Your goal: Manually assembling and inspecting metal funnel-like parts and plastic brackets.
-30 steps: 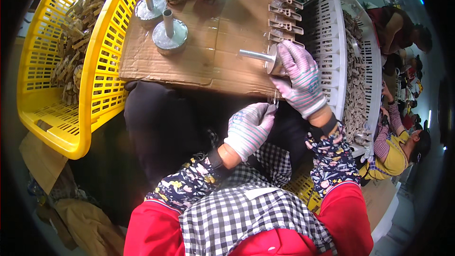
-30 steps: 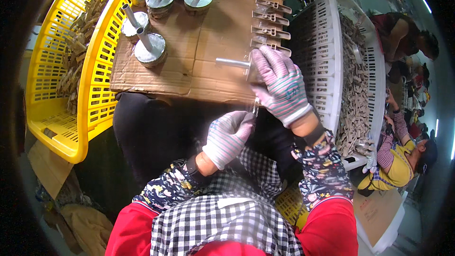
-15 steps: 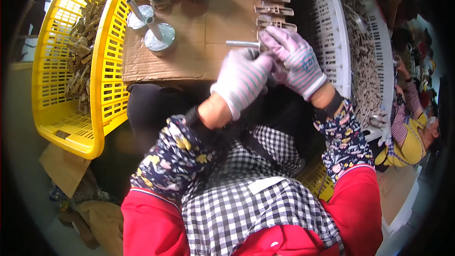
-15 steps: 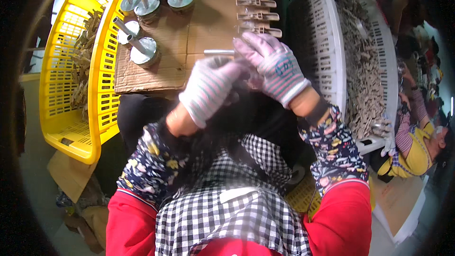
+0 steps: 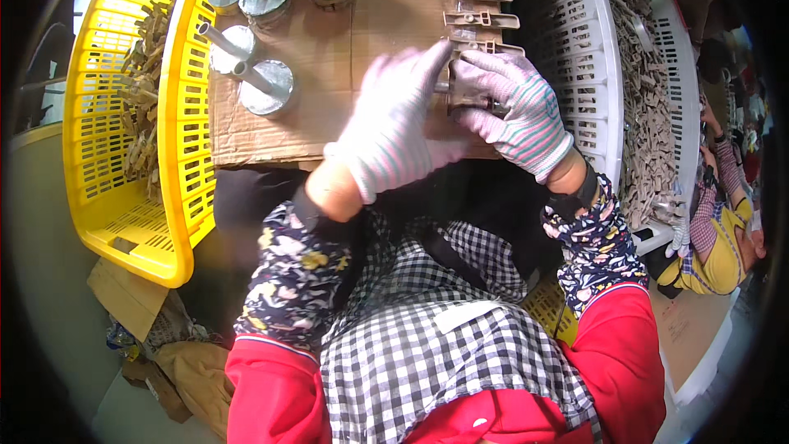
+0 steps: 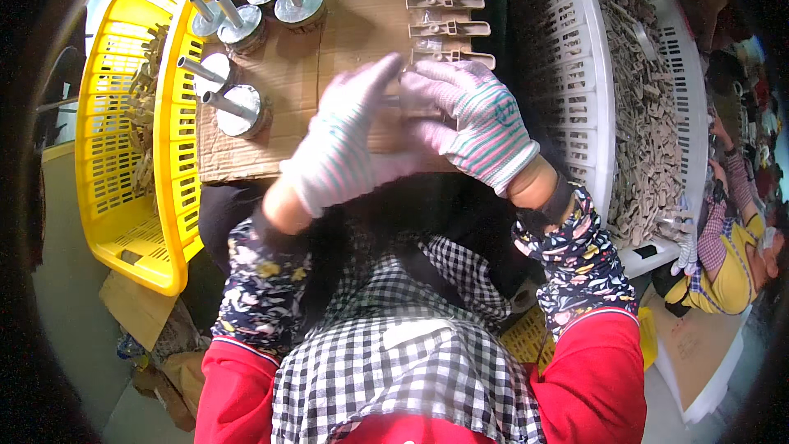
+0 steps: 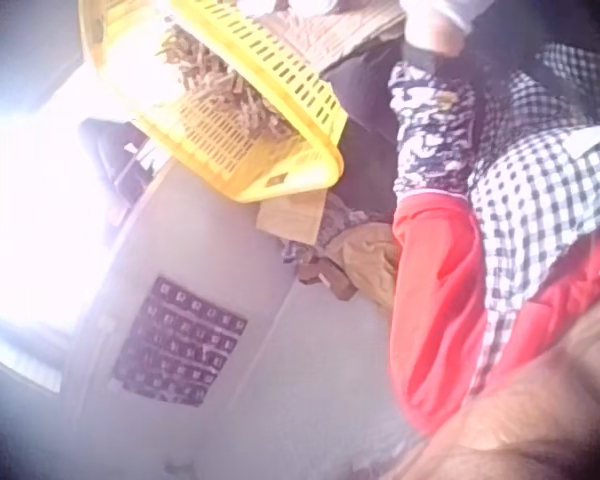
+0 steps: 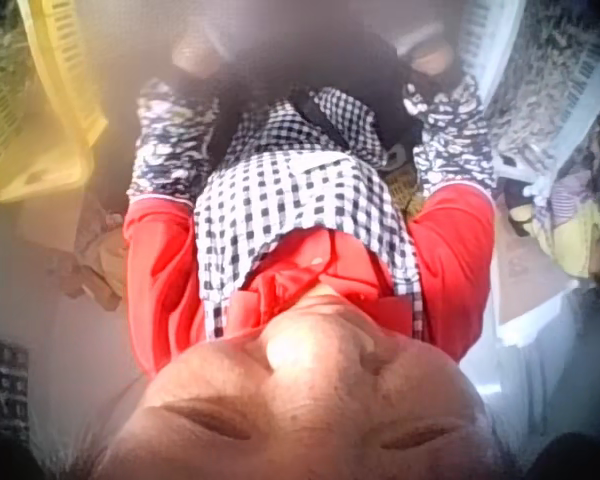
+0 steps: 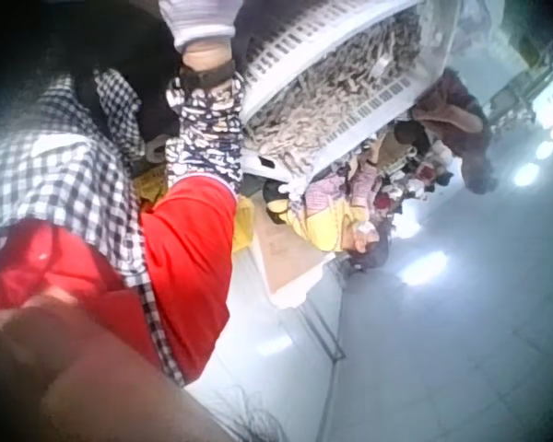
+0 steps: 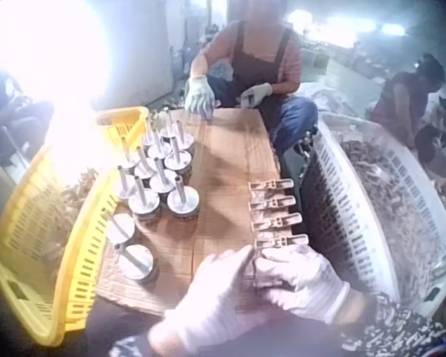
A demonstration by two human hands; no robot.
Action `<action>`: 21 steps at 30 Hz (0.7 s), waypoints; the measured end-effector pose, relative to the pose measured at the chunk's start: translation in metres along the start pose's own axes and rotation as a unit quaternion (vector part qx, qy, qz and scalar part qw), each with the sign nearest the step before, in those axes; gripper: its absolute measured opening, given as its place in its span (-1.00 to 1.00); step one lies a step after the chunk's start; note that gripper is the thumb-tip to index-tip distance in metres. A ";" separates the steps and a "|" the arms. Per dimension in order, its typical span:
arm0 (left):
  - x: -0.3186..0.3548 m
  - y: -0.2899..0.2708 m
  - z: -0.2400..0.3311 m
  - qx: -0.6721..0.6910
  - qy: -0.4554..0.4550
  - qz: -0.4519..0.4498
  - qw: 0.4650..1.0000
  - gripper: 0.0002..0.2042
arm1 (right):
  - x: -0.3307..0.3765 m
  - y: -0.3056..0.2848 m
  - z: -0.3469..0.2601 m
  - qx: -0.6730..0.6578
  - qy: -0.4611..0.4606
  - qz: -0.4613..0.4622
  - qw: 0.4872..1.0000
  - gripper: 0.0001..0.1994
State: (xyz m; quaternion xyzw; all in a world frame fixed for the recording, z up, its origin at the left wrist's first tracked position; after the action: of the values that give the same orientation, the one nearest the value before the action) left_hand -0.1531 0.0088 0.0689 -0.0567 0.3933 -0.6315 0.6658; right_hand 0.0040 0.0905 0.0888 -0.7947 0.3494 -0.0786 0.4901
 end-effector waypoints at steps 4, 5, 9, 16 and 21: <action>0.010 0.029 -0.006 -0.006 -0.079 0.036 0.996 -0.12 | 0.002 -0.003 -0.003 -0.058 0.030 0.003 0.998 -0.70; 0.013 0.030 -0.007 -0.001 -0.097 0.050 0.994 -0.12 | 0.003 -0.004 -0.006 -0.096 0.095 -0.001 0.991 -0.74; 0.017 0.022 -0.004 0.069 -0.123 0.089 0.986 -0.12 | 0.006 0.007 -0.011 -0.237 0.207 0.032 0.949 -0.69; 0.000 0.008 -0.002 0.009 -0.015 0.036 0.999 -0.42 | 0.008 0.014 -0.005 -0.201 0.198 0.118 0.952 -0.61; -0.021 -0.004 -0.007 0.140 -0.124 -0.065 0.980 -0.40 | -0.005 -0.013 -0.015 -0.053 0.097 0.117 0.987 -0.56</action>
State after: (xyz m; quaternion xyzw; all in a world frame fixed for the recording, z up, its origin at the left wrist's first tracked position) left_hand -0.1583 0.0298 0.0758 -0.0663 0.2112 -0.7104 0.6681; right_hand -0.0005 0.0866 0.1083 -0.7621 0.4894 -0.0788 0.4165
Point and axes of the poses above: each hand's wrist, its own x-axis away from the middle knuckle, its own y-axis out of the palm, z = x × y, the point moved 2 cm from there along -x, towards the middle knuckle, and after that the axes turned 9 degrees about y, right-handed, at the moved point
